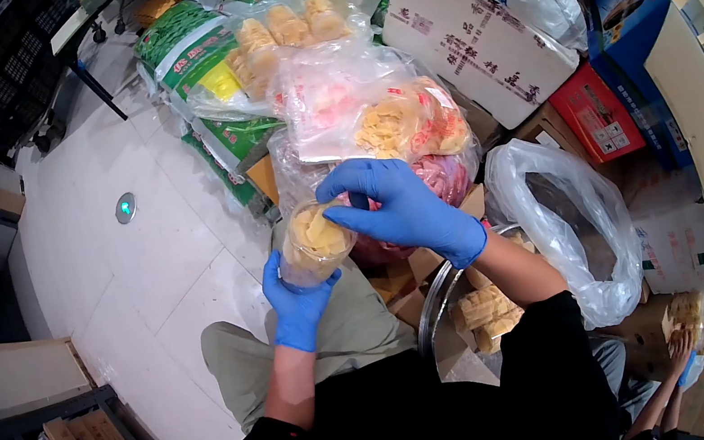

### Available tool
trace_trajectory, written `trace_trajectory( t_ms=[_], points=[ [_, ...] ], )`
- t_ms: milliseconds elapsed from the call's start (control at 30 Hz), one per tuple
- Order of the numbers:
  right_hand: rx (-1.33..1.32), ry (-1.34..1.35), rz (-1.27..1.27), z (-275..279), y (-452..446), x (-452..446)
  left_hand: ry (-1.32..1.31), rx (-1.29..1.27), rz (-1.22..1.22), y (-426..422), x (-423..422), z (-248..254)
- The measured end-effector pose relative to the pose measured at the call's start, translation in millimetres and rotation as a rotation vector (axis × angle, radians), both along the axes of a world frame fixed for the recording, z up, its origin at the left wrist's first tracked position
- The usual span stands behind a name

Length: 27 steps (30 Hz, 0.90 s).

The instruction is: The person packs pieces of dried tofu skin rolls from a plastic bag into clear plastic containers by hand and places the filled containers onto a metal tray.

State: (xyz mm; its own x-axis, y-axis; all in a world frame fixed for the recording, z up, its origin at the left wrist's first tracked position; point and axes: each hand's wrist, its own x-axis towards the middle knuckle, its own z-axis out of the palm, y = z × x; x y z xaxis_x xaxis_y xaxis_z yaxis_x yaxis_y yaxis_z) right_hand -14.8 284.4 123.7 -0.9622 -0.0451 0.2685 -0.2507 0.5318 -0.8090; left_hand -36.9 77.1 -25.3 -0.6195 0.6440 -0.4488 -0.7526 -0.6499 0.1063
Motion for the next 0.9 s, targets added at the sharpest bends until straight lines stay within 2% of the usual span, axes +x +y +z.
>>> trace_trajectory(
  t_ms=[67, 133, 167, 267, 333, 400, 467, 533, 567, 667, 767, 900],
  points=[
    [-0.030, 0.081, 0.008, -2.9, -1.4, -0.7, -0.004, 0.013, 0.010, -1.6, 2.3, 3.4],
    [0.037, 0.117, 0.188, -9.8, 1.4, -2.4, -0.012, 0.009, 0.023, -1.4, 2.5, 2.2],
    [0.035, 0.115, 0.187, -11.0, -0.6, -1.6, -0.020, 0.007, 0.026, -1.6, 3.4, 1.2],
    [0.044, 0.105, 0.102, -10.3, -2.7, -2.0, -0.020, 0.035, 0.009, -3.2, 2.8, -8.0],
    [-0.098, 0.026, -0.055, -16.2, 8.8, -9.0, -0.021, 0.007, 0.001, -4.6, 2.6, -9.0],
    [-0.067, 0.126, -0.274, -62.2, 59.4, -43.6, -0.024, -0.026, -0.008, -5.9, 5.1, -10.1],
    [0.190, -0.072, -0.392, -113.1, 124.9, -69.8, -0.021, -0.220, -0.039, -6.1, 5.2, -10.5],
    [0.491, -0.188, -0.312, -164.7, 172.1, -86.9, -0.012, -0.206, -0.029, -8.2, 4.5, -12.5],
    [0.491, -0.184, -0.308, -175.2, 172.2, -89.5, -0.010, -0.196, -0.025, -9.8, 4.9, -13.8],
    [0.771, -0.153, -0.320, -186.4, 165.1, -95.1, 0.008, -0.188, -0.002, -12.6, 4.7, -15.6],
    [0.731, -0.176, -0.352, -206.6, 178.6, -111.1, -0.001, -0.186, 0.022, -16.8, 4.8, -12.8],
    [0.706, -0.217, -0.370, -183.4, 169.0, -104.0, 0.023, -0.186, 0.033, -21.8, 3.7, -11.5]
  ],
)
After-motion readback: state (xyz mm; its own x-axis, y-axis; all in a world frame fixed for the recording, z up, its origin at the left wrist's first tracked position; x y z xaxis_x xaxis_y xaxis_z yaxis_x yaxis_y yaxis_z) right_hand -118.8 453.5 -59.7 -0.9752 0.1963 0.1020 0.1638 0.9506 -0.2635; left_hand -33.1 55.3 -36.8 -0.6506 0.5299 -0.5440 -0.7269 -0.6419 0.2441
